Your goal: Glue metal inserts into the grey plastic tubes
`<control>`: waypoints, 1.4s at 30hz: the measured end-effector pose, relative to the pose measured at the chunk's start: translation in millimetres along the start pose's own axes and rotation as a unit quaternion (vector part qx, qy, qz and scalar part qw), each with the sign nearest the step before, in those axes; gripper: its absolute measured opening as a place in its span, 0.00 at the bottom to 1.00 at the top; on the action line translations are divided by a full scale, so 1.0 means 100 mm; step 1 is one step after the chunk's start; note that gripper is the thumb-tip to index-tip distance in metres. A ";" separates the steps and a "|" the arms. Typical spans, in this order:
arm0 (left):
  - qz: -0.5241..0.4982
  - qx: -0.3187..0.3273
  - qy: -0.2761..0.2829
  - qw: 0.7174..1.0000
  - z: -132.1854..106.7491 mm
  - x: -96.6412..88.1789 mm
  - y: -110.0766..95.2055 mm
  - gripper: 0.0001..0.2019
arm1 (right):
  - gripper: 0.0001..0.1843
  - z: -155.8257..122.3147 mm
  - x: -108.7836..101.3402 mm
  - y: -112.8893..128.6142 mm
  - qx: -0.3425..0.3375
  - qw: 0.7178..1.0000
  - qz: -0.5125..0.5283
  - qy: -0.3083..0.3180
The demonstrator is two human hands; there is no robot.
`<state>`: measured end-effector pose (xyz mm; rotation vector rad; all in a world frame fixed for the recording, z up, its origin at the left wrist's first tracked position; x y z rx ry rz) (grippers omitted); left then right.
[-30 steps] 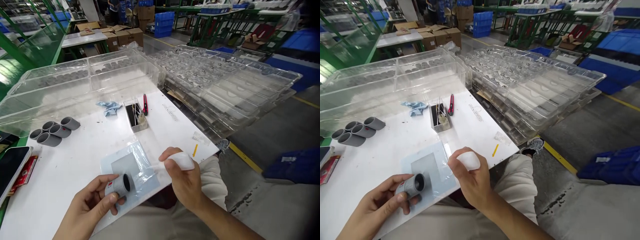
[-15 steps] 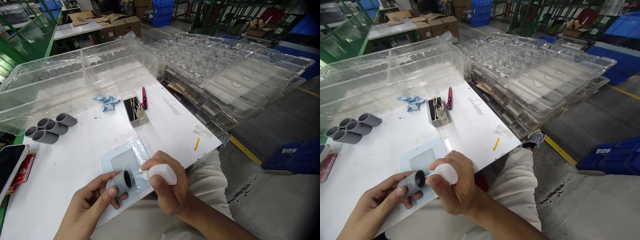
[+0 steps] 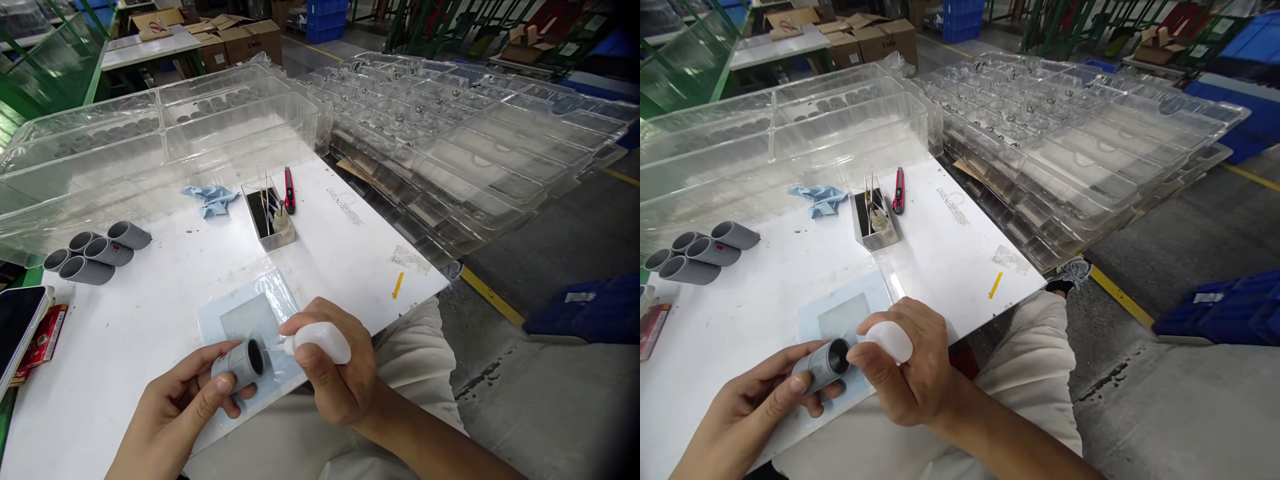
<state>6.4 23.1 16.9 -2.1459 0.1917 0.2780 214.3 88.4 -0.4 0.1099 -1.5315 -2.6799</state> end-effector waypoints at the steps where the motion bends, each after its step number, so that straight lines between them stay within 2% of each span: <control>1: 0.001 0.000 -0.002 1.000 0.00 0.00 0.00 0.30 | 0.17 0.00 0.00 0.00 0.000 1.000 0.002 0.002; 4: 0.000 0.008 -0.020 1.000 -0.03 0.02 0.04 0.30 | 0.17 -0.04 -0.02 -0.02 0.019 1.000 0.022 -0.001; 10: 0.010 0.081 -0.139 0.987 -0.11 0.08 0.12 0.23 | 0.13 -0.15 -0.07 -0.09 0.067 0.993 0.095 -0.029; 15: -0.030 0.076 -0.135 0.987 -0.10 0.13 0.08 0.22 | 0.11 -0.11 -0.04 -0.07 0.073 0.993 0.085 -0.023; 21: -0.010 0.063 -0.141 0.988 -0.10 0.12 0.09 0.25 | 0.11 -0.06 -0.02 -0.04 0.084 0.994 0.062 -0.020; 42: -0.004 0.060 -0.145 0.988 -0.12 0.13 0.07 0.24 | 0.17 -0.03 0.00 -0.01 0.086 0.996 0.034 -0.019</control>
Point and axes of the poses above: each hand's wrist, its own z-axis towards the middle knuckle, its own x-axis out of the palm, y = z × x, the point moved 1 cm from there along z, towards the middle knuckle
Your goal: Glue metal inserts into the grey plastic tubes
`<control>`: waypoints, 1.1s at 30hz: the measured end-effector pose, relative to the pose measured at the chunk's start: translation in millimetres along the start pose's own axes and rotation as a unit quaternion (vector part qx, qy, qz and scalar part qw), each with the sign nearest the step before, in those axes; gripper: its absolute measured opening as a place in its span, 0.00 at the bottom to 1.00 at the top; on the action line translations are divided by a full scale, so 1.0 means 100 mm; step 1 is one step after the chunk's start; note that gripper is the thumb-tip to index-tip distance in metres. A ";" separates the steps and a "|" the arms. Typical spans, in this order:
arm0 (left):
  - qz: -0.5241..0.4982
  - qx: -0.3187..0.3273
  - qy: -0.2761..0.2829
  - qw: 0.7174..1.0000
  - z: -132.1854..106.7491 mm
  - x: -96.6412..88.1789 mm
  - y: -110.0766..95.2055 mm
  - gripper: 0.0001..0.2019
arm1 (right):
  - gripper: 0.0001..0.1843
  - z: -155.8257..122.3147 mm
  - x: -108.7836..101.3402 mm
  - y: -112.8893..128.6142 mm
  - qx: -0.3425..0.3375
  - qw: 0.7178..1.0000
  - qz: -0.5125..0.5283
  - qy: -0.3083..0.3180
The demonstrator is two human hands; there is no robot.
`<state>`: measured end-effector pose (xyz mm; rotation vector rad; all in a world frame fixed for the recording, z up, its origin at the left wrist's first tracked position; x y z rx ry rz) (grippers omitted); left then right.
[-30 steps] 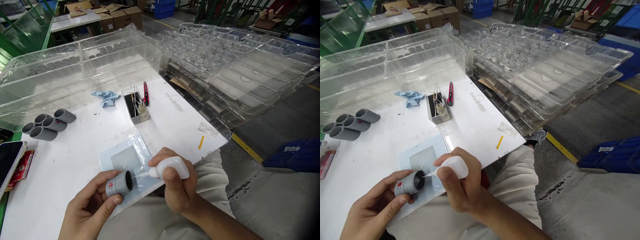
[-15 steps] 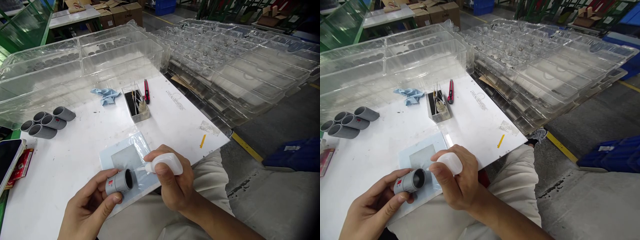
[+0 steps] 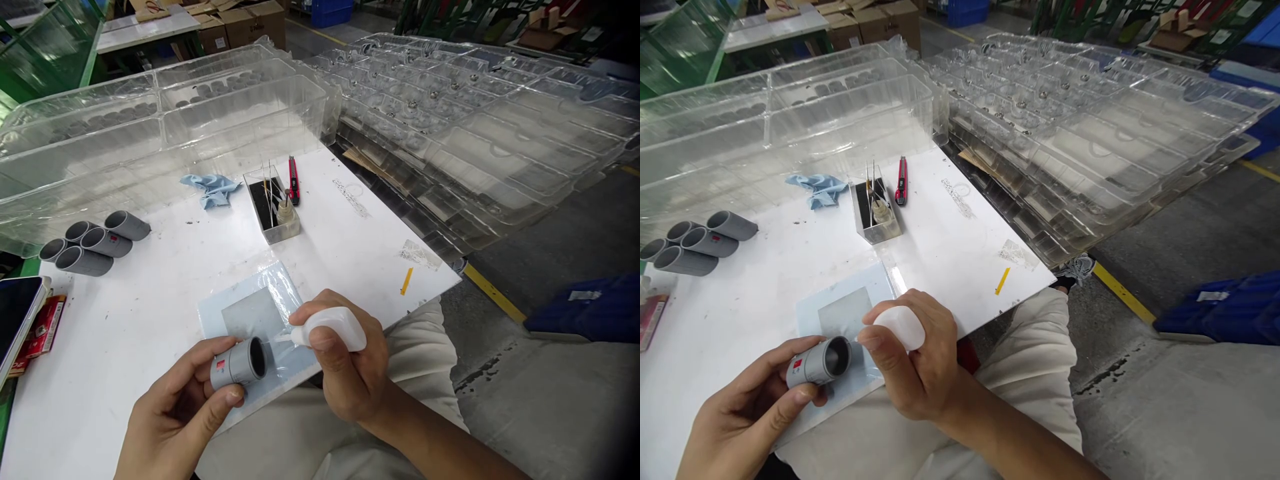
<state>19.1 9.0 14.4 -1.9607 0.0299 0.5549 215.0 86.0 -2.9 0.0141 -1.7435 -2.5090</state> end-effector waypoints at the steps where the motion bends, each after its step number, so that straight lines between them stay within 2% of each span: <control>1: -0.001 0.000 0.000 1.000 0.00 0.00 0.00 0.24 | 0.17 0.00 0.00 0.00 0.000 1.000 -0.004 0.000; 11: -0.010 0.002 0.006 1.000 0.01 -0.01 0.01 0.24 | 0.17 -0.02 -0.02 -0.02 -0.011 1.000 -0.011 0.010; 20: -0.033 0.007 0.017 0.999 0.01 0.00 0.04 0.22 | 0.17 -0.02 -0.03 -0.02 -0.019 0.999 0.026 0.019; 23: -0.031 0.015 0.019 0.999 0.02 -0.01 0.05 0.20 | 0.17 -0.06 -0.05 -0.05 0.014 0.998 0.056 0.025; 27: -0.028 0.030 0.009 0.999 0.00 -0.02 0.03 0.21 | 0.20 -0.11 -0.09 -0.10 0.093 0.993 0.077 -0.007; 31: -0.027 0.018 0.002 0.999 0.00 -0.02 0.04 0.22 | 0.20 -0.13 -0.10 -0.12 0.102 0.992 0.069 -0.036; 33: -0.036 0.048 0.010 0.998 0.02 -0.02 0.07 0.19 | 0.19 -0.13 -0.09 -0.12 0.097 0.992 0.064 -0.039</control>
Point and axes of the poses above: each hand's wrist, its own z-axis towards the middle knuckle, its own x-axis out of the palm, y = z × x, the point moved 1 cm from there along z, towards the middle knuckle
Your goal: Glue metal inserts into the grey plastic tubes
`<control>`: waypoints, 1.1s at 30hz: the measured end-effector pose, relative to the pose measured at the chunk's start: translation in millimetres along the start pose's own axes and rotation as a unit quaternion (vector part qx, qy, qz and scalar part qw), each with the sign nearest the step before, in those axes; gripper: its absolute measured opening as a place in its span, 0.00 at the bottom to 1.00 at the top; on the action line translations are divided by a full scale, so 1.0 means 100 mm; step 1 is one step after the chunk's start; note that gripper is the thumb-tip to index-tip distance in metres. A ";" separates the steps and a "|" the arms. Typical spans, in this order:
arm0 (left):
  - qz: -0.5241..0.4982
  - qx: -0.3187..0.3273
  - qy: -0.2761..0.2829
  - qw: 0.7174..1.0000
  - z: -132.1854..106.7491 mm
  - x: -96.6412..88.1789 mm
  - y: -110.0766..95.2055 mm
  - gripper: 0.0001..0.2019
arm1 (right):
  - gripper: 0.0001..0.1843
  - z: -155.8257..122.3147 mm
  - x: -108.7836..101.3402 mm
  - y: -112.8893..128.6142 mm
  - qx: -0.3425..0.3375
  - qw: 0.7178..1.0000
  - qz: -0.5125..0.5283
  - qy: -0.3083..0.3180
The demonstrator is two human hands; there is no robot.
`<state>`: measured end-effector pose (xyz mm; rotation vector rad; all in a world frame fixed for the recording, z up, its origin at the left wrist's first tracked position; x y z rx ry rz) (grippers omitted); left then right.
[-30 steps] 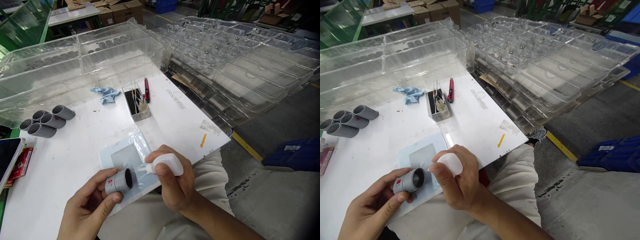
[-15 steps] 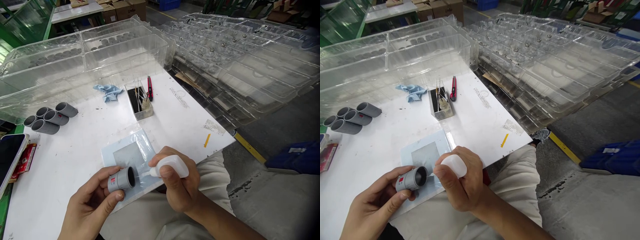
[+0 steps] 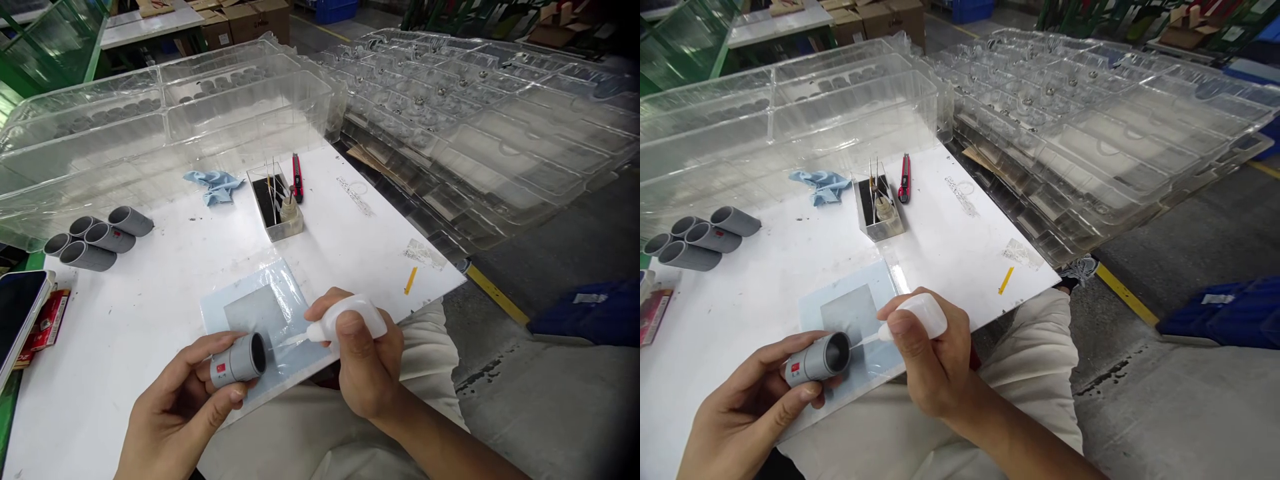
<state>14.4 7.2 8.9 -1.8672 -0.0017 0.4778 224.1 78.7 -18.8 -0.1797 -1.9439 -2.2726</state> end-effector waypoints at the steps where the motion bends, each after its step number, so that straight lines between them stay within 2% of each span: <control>1: -0.009 0.023 0.011 1.000 0.01 0.00 0.01 0.17 | 0.19 0.00 0.01 0.00 -0.003 1.000 -0.002 0.000; 4: -0.041 0.065 0.033 0.997 0.03 0.01 0.04 0.13 | 0.18 0.01 0.02 0.02 -0.012 1.000 -0.005 0.008; 13: -0.080 0.029 0.026 0.996 -0.01 0.05 0.03 0.13 | 0.19 0.10 0.10 0.11 -0.015 0.999 0.013 0.035; 27: -0.065 0.083 0.052 0.993 0.00 0.01 0.09 0.11 | 0.20 0.10 0.11 0.13 0.009 0.999 -0.018 0.038; 33: -0.043 0.129 0.107 0.985 0.06 -0.07 0.15 0.13 | 0.21 0.10 0.09 0.13 0.018 0.998 -0.020 0.055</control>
Point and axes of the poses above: each hand's wrist, its own z-axis towards the middle knuckle, its own x-axis out of the palm, y = z × x, the point moved 1 cm from there along z, towards the middle knuckle
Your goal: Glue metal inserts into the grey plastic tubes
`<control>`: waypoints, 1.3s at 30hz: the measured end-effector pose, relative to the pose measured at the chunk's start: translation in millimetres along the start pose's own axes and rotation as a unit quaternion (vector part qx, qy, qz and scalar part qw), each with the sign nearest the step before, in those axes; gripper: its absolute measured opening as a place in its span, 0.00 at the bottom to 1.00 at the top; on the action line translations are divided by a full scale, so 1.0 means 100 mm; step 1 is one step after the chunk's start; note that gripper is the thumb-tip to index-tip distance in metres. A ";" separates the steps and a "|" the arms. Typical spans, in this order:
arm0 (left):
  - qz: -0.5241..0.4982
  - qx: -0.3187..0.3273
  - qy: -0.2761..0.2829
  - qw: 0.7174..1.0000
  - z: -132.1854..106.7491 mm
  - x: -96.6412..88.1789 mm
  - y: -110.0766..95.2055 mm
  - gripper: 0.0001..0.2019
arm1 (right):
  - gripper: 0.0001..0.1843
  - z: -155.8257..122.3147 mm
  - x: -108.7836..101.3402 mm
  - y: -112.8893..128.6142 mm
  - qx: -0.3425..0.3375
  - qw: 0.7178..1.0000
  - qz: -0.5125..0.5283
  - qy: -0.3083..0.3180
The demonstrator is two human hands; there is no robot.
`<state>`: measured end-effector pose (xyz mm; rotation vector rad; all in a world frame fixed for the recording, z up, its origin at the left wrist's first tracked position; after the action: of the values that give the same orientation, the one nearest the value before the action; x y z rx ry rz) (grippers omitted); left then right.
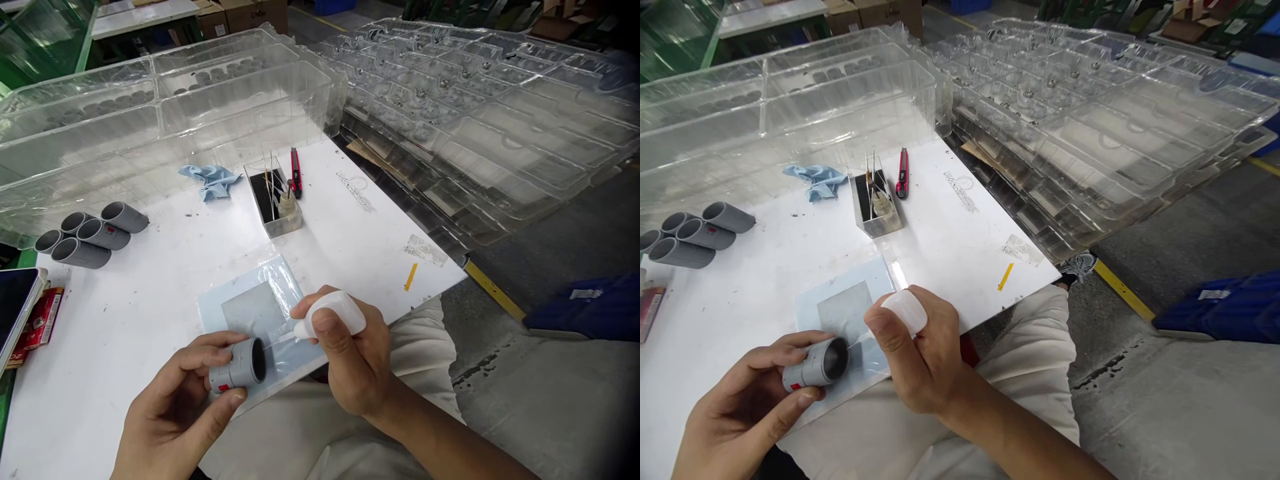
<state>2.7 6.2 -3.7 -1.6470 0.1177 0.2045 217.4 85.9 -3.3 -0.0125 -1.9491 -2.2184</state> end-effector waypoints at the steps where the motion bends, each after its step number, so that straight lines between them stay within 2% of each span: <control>1: 0.002 0.004 0.007 1.000 0.01 -0.01 0.01 0.13 | 0.21 0.00 0.00 0.00 0.000 1.000 0.001 0.003; 9: -0.003 -0.009 -0.004 1.000 -0.01 0.01 -0.01 0.13 | 0.19 -0.06 -0.07 -0.08 0.027 0.999 0.020 0.040; 12: 0.006 -0.045 -0.049 0.998 -0.04 0.04 -0.05 0.07 | 0.19 -0.08 -0.10 -0.10 0.040 0.998 0.042 0.029; 16: 0.007 -0.073 -0.072 0.995 -0.05 0.07 -0.09 0.12 | 0.21 -0.09 -0.11 -0.11 0.044 0.996 0.077 -0.004; 18: -0.007 -0.097 -0.082 0.992 -0.04 0.07 -0.10 0.10 | 0.21 -0.10 -0.11 -0.10 0.033 0.996 0.083 -0.019; 19: -0.003 -0.105 -0.085 0.991 -0.04 0.07 -0.10 0.12 | 0.20 -0.11 -0.11 -0.10 0.024 0.996 0.080 -0.026; 21: 0.028 -0.100 -0.084 0.991 -0.04 0.08 -0.11 0.17 | 0.19 -0.14 -0.10 -0.09 0.000 0.997 0.060 -0.039; 24: 0.059 -0.092 -0.087 0.990 -0.04 0.08 -0.11 0.15 | 0.15 -0.16 -0.08 -0.08 -0.053 0.997 0.024 -0.047; 27: 0.062 -0.144 -0.091 0.983 -0.06 0.07 -0.11 0.19 | 0.12 -0.15 -0.05 -0.07 -0.091 0.995 0.008 -0.033; 30: 0.066 -0.175 -0.079 0.979 -0.07 0.05 -0.09 0.22 | 0.13 -0.11 -0.01 -0.06 -0.096 0.995 0.001 -0.017; 39: 0.011 -0.122 -0.090 0.988 -0.06 0.07 -0.08 0.18 | 0.18 -0.06 0.01 -0.05 -0.042 0.999 -0.004 -0.026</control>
<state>11.8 1.7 2.7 -1.8631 -0.0280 0.3958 216.7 80.4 -9.0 -0.0742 -1.8838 -2.3247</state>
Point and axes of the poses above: each hand's wrist, its own z-axis towards the middle knuckle, its own x-axis out of the palm, y = z × x, the point moved 1 cm from there along z, towards the middle knuckle
